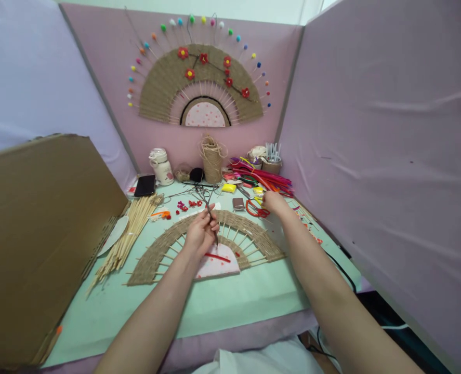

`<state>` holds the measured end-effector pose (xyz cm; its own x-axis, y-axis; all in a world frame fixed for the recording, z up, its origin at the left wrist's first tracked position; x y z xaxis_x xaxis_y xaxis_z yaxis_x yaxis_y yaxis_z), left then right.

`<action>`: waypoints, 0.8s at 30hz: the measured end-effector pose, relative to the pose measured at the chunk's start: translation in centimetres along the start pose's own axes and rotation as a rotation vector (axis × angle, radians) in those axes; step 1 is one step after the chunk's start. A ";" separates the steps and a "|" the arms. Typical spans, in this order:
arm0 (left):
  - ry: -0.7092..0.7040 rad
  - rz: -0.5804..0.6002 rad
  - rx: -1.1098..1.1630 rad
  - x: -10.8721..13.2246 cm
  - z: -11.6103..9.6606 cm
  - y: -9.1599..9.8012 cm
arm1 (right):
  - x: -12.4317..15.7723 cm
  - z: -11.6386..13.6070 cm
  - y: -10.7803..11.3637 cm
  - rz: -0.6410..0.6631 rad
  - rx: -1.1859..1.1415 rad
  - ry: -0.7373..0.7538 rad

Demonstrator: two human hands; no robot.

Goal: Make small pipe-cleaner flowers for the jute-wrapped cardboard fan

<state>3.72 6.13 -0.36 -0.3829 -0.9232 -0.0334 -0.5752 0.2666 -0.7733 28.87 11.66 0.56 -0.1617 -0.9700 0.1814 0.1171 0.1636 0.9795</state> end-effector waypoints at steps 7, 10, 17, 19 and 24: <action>-0.049 -0.013 -0.050 0.0 -0.9 -0.1 | -1.5 0.1 -0.7 0.041 0.020 -0.036; -0.042 -0.015 -0.045 0.0 -0.8 -0.1 | -0.5 0.2 -0.9 0.043 0.006 0.005; -0.038 0.010 -0.042 0.0 -0.8 -0.1 | 2.4 0.0 -2.2 0.174 0.062 0.098; -0.043 0.018 -0.047 0.0 -0.8 -0.1 | 2.9 -0.2 -2.7 0.235 0.065 0.132; -0.035 0.028 -0.046 -0.1 -0.8 -0.1 | 2.1 -0.9 -0.8 0.045 -0.020 0.091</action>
<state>3.27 6.40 0.22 -0.3740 -0.9241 -0.0778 -0.5975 0.3043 -0.7419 29.33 9.36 0.10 -0.0662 -0.9742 0.2159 0.1415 0.2050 0.9685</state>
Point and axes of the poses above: each hand's wrist, its own x-axis away from the middle knuckle, its own y-axis out of the back of the hand, z = x × y, the point moved 8 cm from there along -x, towards the middle knuckle, and after that the axes turned 8 degrees about z, right-handed, at the moved point
